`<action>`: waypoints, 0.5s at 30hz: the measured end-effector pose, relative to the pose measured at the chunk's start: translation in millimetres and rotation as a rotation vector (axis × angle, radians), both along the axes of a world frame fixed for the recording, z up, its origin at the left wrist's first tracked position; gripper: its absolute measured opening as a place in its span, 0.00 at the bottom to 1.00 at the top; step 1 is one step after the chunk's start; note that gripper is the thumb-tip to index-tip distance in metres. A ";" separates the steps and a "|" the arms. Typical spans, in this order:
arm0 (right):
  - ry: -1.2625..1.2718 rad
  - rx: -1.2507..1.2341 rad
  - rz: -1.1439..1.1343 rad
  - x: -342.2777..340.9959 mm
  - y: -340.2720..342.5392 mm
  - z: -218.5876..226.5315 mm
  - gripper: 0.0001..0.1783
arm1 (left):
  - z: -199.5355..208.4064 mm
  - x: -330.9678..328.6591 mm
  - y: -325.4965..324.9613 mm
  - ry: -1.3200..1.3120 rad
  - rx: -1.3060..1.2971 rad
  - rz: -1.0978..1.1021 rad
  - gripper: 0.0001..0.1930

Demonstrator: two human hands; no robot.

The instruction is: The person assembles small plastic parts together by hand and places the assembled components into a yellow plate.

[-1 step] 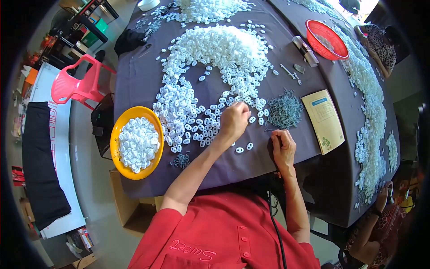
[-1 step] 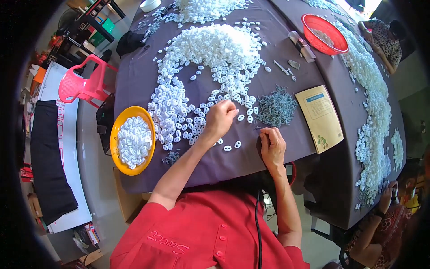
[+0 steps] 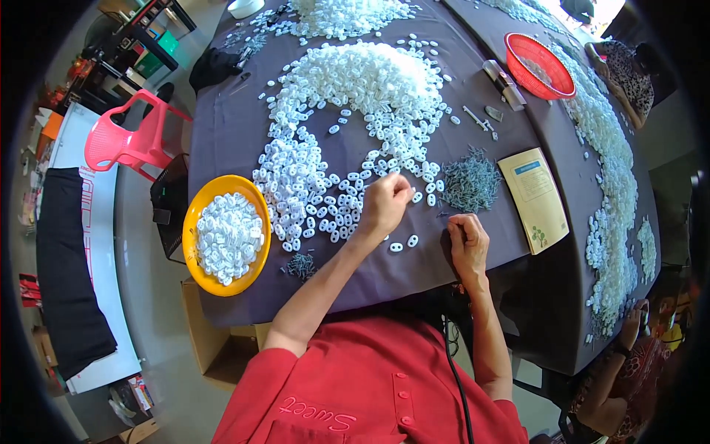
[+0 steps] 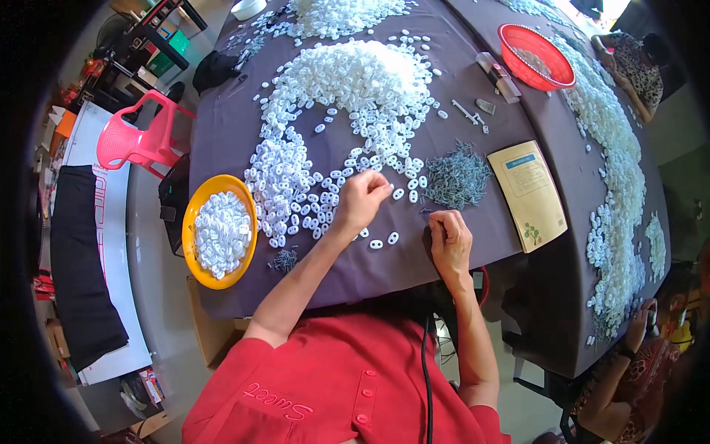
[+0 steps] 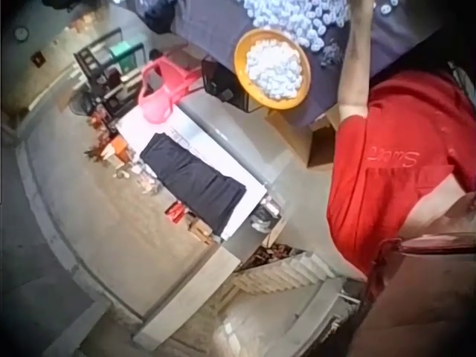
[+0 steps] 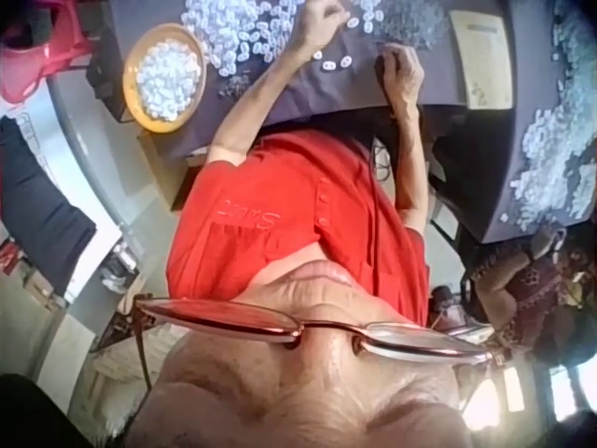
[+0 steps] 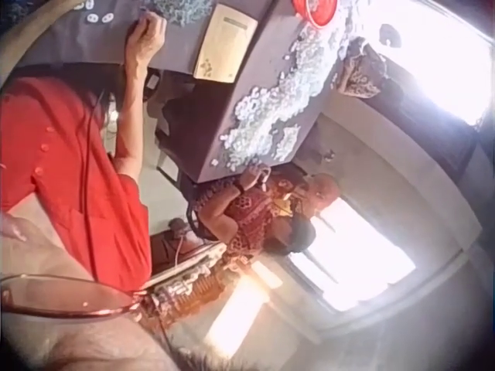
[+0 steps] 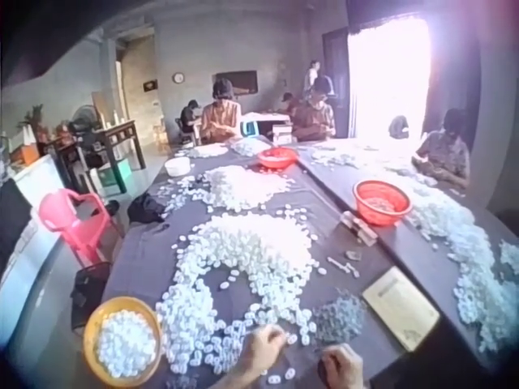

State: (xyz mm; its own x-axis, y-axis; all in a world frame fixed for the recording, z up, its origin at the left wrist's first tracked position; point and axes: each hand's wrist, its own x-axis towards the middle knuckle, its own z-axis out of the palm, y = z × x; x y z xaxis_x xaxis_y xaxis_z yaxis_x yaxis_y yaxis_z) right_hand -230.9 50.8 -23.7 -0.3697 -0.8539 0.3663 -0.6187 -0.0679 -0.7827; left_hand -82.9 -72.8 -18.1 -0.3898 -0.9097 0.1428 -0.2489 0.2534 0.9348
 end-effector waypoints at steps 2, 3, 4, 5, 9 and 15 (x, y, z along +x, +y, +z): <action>-0.128 0.010 0.016 4.3 0.9 -1.8 0.03 | 11.3 14.7 19.2 0.143 0.415 -0.038 0.05; -0.259 0.021 0.034 7.9 1.0 -1.5 0.03 | 10.6 20.5 28.1 0.220 0.521 -0.049 0.05; -0.261 0.026 0.038 12.7 0.5 -0.5 0.03 | 5.4 26.3 35.3 0.330 0.632 -0.094 0.05; -0.400 0.063 0.096 22.3 -1.8 5.9 0.03 | 6.9 30.8 41.8 0.389 0.690 -0.076 0.05; -0.708 0.154 0.185 53.6 -7.7 17.8 0.02 | 18.2 41.4 59.5 0.506 0.763 -0.041 0.05; -1.012 0.181 0.256 65.8 -8.5 19.8 0.02 | 24.7 58.0 66.3 0.551 0.803 0.020 0.06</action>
State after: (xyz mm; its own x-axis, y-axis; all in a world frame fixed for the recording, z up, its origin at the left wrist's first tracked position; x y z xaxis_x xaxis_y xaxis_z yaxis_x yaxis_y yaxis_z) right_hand -165.0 42.4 -3.9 -0.2326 -0.9607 -0.1514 0.3431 0.0646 -0.9371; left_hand -24.9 -6.4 6.6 -0.4380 -0.8216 -0.3649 0.2779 -0.5098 0.8142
